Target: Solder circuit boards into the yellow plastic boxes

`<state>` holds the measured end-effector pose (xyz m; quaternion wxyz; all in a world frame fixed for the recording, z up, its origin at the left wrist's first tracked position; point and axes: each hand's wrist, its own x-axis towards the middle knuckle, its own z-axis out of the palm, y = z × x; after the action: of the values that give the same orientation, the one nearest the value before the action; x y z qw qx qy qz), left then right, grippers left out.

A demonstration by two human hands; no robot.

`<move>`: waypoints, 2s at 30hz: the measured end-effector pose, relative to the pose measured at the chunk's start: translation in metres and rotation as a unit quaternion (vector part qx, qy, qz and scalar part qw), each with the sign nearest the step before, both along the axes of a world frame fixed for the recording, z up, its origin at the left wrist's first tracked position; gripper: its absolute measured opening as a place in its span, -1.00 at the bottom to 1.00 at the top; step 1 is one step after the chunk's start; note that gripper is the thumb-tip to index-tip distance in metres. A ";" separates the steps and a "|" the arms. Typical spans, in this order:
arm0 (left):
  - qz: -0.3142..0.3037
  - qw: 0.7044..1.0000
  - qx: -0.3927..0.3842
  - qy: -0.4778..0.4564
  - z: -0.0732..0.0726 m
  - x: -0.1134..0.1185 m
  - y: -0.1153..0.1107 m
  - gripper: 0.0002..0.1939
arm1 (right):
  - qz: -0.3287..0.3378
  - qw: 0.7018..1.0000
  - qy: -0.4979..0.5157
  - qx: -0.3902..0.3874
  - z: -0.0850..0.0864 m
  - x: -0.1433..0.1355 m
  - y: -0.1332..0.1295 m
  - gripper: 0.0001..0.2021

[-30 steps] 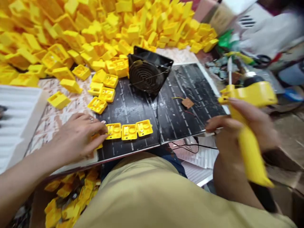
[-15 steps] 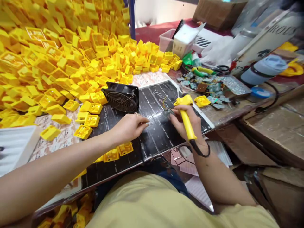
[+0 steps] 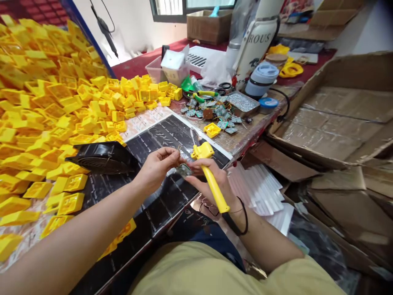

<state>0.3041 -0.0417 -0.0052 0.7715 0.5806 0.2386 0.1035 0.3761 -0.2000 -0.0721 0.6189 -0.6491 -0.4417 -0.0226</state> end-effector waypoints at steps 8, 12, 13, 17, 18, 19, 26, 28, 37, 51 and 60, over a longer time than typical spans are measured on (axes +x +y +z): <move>-0.104 0.975 0.176 0.086 -0.005 0.007 -0.010 -0.63 | -0.044 0.998 -0.054 0.008 -0.005 0.026 0.005 -0.72; -0.101 0.970 0.201 0.094 -0.008 0.007 -0.011 -0.65 | -0.054 0.994 -0.090 -0.011 -0.009 0.030 0.010 -0.77; -0.101 0.968 0.207 0.099 -0.009 0.007 -0.010 -0.66 | -0.052 0.993 -0.104 -0.014 -0.009 0.031 0.010 -0.78; -0.113 0.948 0.264 0.137 -0.012 0.008 -0.001 -0.73 | -0.040 0.987 -0.154 -0.023 -0.004 0.036 0.000 -0.90; -0.116 0.937 0.293 0.150 -0.013 0.009 0.002 -0.77 | -0.035 0.986 -0.162 -0.025 -0.001 0.037 -0.006 -0.90; -0.118 0.924 0.323 0.164 -0.014 0.010 0.005 -0.82 | -0.030 0.985 -0.169 -0.028 0.003 0.038 -0.013 -0.88; -0.140 0.881 0.370 0.260 -0.021 0.018 0.029 -0.83 | -0.108 0.948 -0.296 -0.036 0.029 0.048 -0.065 -0.45; -0.142 0.876 0.371 0.272 -0.022 0.020 0.030 -0.83 | -0.104 0.937 -0.329 -0.055 0.032 0.046 -0.068 -0.52; -0.173 0.871 0.361 0.284 -0.022 0.024 0.032 -0.82 | -0.001 0.937 -0.342 -0.069 0.025 0.045 -0.050 -0.70; -0.140 0.850 0.458 0.218 -0.024 0.013 0.021 -0.86 | 0.022 0.920 -0.378 -0.097 0.035 0.041 -0.048 -0.72; -0.154 0.841 0.448 0.260 -0.018 0.013 0.021 -0.86 | 0.023 0.920 -0.380 -0.092 0.037 0.036 -0.052 -0.61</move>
<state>0.3172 -0.0209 -0.0230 0.3429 0.8977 0.2659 -0.0759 0.4121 -0.2517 -0.0349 0.3427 -0.6353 -0.6586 -0.2124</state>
